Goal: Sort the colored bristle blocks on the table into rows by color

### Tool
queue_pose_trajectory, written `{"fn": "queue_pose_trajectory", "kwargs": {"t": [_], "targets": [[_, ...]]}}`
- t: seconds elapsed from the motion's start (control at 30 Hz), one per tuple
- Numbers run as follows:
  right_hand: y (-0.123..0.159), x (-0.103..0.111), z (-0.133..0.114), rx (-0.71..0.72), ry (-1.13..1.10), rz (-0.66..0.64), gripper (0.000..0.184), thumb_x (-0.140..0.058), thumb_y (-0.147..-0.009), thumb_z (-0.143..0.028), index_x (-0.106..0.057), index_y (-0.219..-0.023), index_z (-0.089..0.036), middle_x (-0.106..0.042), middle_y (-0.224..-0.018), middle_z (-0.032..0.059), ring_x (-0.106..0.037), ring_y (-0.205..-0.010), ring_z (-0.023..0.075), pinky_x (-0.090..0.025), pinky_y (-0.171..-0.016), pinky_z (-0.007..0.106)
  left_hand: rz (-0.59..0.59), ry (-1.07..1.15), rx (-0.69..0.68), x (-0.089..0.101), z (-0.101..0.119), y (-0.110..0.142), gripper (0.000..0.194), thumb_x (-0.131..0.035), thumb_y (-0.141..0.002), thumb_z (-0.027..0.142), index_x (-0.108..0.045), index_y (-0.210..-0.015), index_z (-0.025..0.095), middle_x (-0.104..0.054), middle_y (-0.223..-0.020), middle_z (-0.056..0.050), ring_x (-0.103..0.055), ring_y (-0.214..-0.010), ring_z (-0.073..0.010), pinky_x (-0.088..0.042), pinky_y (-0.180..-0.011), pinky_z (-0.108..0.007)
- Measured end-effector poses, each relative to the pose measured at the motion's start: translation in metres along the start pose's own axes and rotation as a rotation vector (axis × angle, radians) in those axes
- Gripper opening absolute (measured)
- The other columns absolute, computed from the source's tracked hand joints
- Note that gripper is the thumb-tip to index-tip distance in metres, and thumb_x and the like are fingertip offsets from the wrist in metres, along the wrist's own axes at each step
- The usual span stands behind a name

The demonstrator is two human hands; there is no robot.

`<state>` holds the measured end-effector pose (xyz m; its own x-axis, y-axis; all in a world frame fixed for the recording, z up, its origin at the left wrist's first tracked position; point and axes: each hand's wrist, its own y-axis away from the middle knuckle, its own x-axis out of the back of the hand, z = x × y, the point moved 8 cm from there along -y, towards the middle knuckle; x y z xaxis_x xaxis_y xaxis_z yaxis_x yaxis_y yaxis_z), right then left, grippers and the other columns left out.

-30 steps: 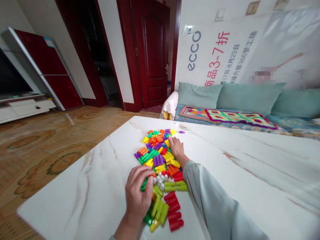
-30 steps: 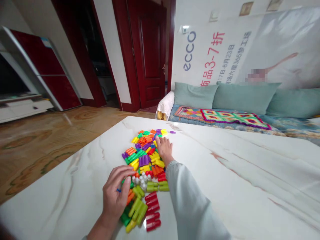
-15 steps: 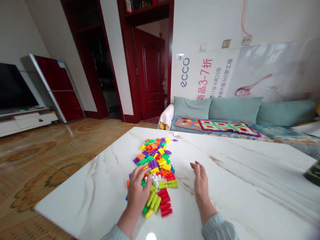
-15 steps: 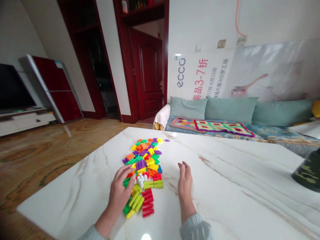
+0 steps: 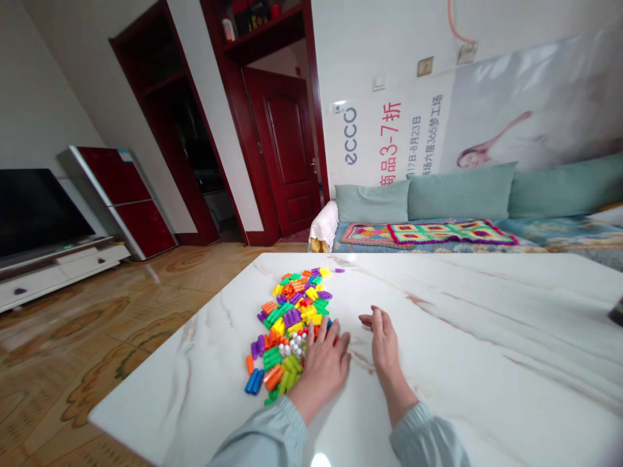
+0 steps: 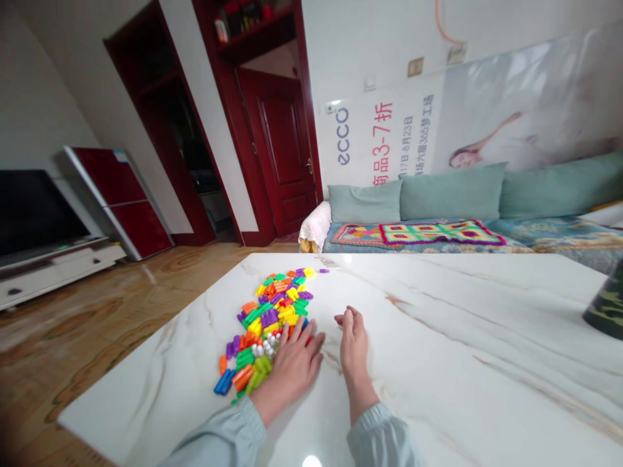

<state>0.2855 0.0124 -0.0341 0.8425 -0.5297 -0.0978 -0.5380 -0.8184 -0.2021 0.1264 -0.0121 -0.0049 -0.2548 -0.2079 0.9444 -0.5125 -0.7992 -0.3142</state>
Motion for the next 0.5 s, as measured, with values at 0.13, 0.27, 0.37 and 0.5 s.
{"fn": "queue_pose_trajectory", "kwargs": {"t": [0.13,0.27,0.37,0.5], "targets": [[0.002,-0.001,-0.002,0.001,0.004,-0.009,0.067,-0.037,-0.086,-0.071,-0.055,-0.116,-0.015,-0.072,-0.085,0.0090,-0.068,-0.083,0.0241,-0.051,-0.082,0.040,-0.014,-0.043,-0.006,0.001,-0.021,0.002,0.042,-0.042,-0.096,0.038,-0.052,-0.136,0.030,-0.044,-0.150,-0.006,-0.030,-0.142,-0.0323,-0.017,-0.116,-0.063],[0.005,0.000,-0.004,-0.009,-0.010,-0.003,0.064,-0.038,-0.085,-0.070,-0.056,-0.114,-0.016,-0.072,-0.083,0.0078,-0.068,-0.079,0.0235,-0.051,-0.080,0.039,-0.035,-0.079,-0.009,0.005,-0.037,0.008,0.043,-0.043,-0.095,0.035,-0.050,-0.138,0.031,-0.043,-0.150,-0.005,-0.032,-0.141,-0.0317,-0.018,-0.115,-0.062],[0.005,-0.001,-0.003,-0.010,-0.009,-0.002,0.063,-0.037,-0.086,-0.069,-0.057,-0.114,-0.016,-0.072,-0.082,0.0071,-0.068,-0.079,0.0231,-0.051,-0.079,0.038,-0.080,-0.103,-0.050,0.012,-0.035,0.000,0.044,-0.048,-0.093,0.043,-0.053,-0.135,0.030,-0.045,-0.149,-0.007,-0.031,-0.141,-0.0332,-0.019,-0.115,-0.062],[0.003,-0.004,-0.001,-0.011,-0.005,-0.019,0.063,-0.036,-0.087,-0.069,-0.056,-0.116,-0.016,-0.071,-0.082,0.0066,-0.067,-0.081,0.0228,-0.050,-0.079,0.037,-0.062,-0.137,-0.158,0.029,-0.020,-0.039,0.046,-0.049,-0.092,0.048,-0.053,-0.133,0.027,-0.039,-0.152,-0.011,-0.028,-0.143,-0.0312,-0.020,-0.117,-0.056]]}}
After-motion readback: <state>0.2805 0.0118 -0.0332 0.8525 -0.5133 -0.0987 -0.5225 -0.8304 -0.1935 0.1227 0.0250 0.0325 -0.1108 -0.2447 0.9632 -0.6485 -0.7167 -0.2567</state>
